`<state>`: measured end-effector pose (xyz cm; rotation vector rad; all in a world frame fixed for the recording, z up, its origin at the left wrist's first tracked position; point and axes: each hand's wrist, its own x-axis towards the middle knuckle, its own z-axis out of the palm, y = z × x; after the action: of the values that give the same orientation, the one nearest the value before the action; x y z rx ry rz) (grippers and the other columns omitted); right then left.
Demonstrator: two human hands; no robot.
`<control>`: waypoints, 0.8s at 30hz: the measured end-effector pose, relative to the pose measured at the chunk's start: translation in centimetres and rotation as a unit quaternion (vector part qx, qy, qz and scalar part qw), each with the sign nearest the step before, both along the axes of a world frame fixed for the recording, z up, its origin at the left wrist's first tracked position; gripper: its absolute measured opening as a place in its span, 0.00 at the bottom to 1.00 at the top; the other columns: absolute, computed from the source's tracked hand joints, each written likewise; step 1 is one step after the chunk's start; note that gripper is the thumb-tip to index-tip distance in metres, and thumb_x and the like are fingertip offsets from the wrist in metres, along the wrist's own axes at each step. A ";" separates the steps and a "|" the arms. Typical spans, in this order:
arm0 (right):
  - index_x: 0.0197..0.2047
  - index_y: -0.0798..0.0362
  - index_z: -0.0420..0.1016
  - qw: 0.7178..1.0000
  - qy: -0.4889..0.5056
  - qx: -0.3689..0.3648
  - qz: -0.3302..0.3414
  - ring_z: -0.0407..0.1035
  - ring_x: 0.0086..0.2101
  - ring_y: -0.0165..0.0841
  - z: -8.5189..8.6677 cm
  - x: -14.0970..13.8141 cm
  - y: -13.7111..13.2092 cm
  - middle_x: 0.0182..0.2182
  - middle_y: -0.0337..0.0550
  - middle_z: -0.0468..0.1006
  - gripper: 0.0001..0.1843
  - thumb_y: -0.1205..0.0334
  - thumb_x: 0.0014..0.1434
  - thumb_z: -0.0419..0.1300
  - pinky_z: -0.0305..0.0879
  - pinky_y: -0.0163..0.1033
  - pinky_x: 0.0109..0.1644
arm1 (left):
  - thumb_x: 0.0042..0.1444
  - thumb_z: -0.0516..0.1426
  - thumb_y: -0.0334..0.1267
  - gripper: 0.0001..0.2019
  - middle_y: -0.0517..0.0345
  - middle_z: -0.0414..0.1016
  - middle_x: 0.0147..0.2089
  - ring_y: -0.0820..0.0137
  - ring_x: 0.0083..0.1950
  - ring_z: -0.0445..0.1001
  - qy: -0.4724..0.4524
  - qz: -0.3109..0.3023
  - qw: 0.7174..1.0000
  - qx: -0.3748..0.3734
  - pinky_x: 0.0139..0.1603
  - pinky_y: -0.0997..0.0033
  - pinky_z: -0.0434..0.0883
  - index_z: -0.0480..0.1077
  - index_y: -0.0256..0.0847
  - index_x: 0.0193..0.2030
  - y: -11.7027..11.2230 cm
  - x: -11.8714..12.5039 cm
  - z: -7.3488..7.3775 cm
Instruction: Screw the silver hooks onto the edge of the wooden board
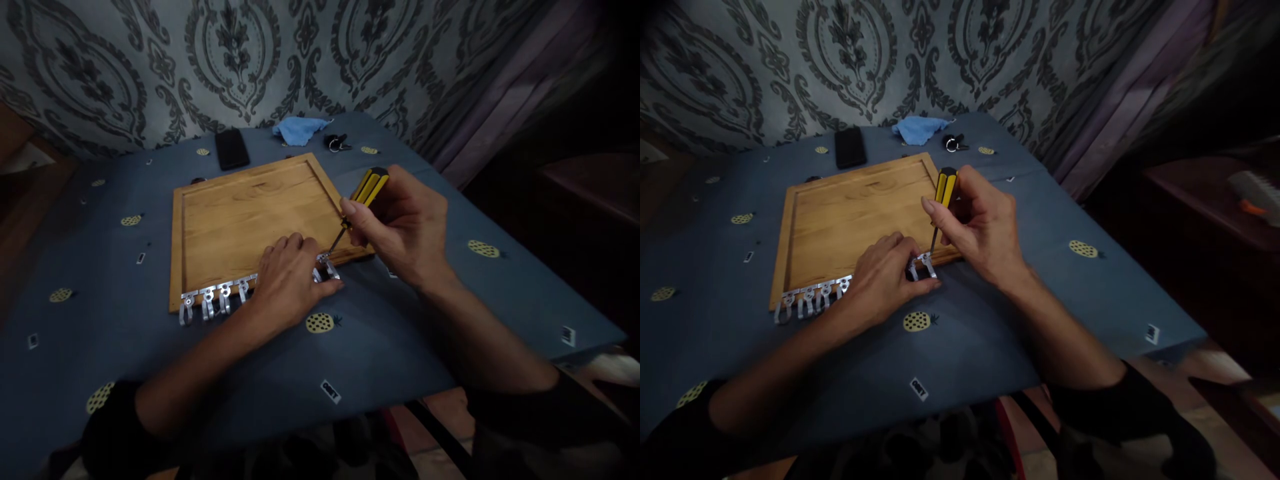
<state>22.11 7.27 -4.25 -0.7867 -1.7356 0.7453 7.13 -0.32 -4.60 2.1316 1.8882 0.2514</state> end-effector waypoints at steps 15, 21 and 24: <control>0.27 0.46 0.65 1.000 0.011 -0.005 -0.003 0.62 0.17 0.28 0.2 -0.1 -0.5 0.19 0.32 0.68 0.22 0.44 0.53 0.72 0.57 0.37 0.17 | 0.58 0.63 0.53 0.19 0.52 0.73 0.47 0.56 0.52 0.72 0.002 -0.020 1.000 0.016 0.52 0.56 0.69 0.70 0.40 0.45 0.2 -0.1 0.0; 0.27 0.46 0.67 0.998 0.054 0.018 -0.033 0.63 0.16 0.28 0.6 -0.4 -1.2 0.21 0.33 0.69 0.20 0.45 0.55 0.71 0.58 0.38 0.16 | 0.59 0.63 0.53 0.19 0.52 0.73 0.47 0.57 0.51 0.72 -0.004 -0.024 0.999 0.020 0.51 0.56 0.69 0.70 0.39 0.44 0.2 -0.2 0.0; 0.28 0.45 0.67 0.998 0.056 0.010 -0.026 0.62 0.16 0.28 0.6 -0.4 -1.2 0.21 0.33 0.69 0.20 0.44 0.55 0.70 0.58 0.38 0.15 | 0.59 0.64 0.52 0.18 0.52 0.73 0.47 0.57 0.51 0.72 -0.006 -0.022 1.000 0.016 0.52 0.56 0.69 0.70 0.39 0.44 0.2 -0.1 0.1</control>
<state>21.68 6.10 -3.62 -0.7589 -1.6135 0.7229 7.02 -0.12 -4.49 2.1843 1.8399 0.2870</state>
